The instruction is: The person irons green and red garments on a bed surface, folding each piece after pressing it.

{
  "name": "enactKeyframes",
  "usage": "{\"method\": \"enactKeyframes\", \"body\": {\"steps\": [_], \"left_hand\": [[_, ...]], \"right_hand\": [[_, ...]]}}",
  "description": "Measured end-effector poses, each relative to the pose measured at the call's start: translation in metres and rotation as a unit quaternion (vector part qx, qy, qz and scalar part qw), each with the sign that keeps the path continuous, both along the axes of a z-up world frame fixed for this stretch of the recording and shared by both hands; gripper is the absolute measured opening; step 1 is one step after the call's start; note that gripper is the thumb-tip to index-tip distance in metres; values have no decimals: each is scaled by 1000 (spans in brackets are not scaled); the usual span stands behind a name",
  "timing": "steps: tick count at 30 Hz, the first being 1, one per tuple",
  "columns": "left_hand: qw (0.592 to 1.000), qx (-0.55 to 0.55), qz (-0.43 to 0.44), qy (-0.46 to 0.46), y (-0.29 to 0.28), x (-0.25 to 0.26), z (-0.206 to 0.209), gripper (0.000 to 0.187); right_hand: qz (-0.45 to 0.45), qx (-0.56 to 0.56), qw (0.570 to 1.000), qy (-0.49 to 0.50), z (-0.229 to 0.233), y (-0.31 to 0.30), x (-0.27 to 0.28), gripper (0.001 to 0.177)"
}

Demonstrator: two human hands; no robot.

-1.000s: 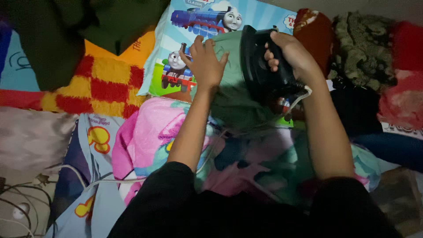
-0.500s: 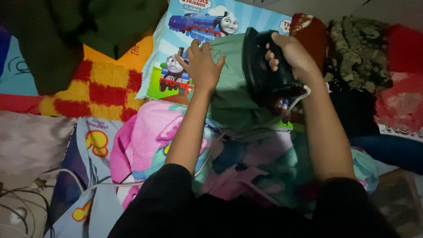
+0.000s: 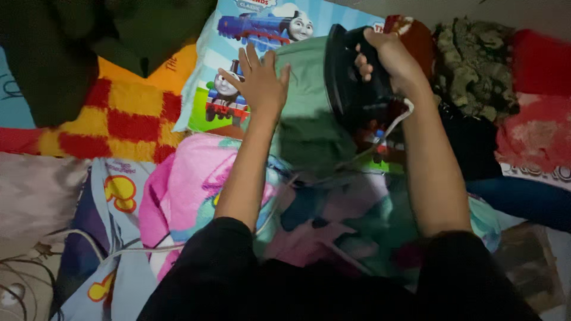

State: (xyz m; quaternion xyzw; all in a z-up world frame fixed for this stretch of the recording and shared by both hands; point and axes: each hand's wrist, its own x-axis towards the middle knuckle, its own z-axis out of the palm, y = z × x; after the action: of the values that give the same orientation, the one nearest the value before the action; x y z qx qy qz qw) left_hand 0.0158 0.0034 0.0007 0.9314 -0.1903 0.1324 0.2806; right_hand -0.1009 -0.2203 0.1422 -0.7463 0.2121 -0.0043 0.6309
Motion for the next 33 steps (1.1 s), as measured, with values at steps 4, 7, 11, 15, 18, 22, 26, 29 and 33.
{"method": "enactKeyframes", "body": {"steps": [4, 7, 11, 15, 18, 22, 26, 29, 33], "left_hand": [[1000, 15, 9, 22, 7, 9, -4, 40], [999, 18, 14, 28, 5, 13, -7, 38], [1000, 10, 21, 14, 6, 22, -11, 36], [999, 19, 23, 41, 18, 29, -5, 25], [998, 43, 28, 48, 21, 34, -3, 28], [996, 34, 49, 68, 31, 50, -6, 29], [996, 28, 49, 70, 37, 50, -9, 32], [995, 31, 52, 78, 40, 50, -6, 32], [995, 19, 60, 73, 43, 57, -6, 32]], "right_hand": [[-10, -8, 1000, 3, 1, 7, 0, 36], [-27, 41, 998, 28, 2, 9, -5, 35], [-42, 35, 998, 26, -1, 3, -9, 35], [-39, 55, 997, 25, -2, 2, -6, 35], [-55, 64, 996, 16, -4, 3, -12, 33], [-71, 102, 992, 31, -6, -3, -15, 33], [-90, 99, 991, 17, -10, -5, -16, 34], [-72, 49, 996, 7, -9, -12, -12, 34], [-64, 38, 997, 21, -10, -15, -18, 36]]}}
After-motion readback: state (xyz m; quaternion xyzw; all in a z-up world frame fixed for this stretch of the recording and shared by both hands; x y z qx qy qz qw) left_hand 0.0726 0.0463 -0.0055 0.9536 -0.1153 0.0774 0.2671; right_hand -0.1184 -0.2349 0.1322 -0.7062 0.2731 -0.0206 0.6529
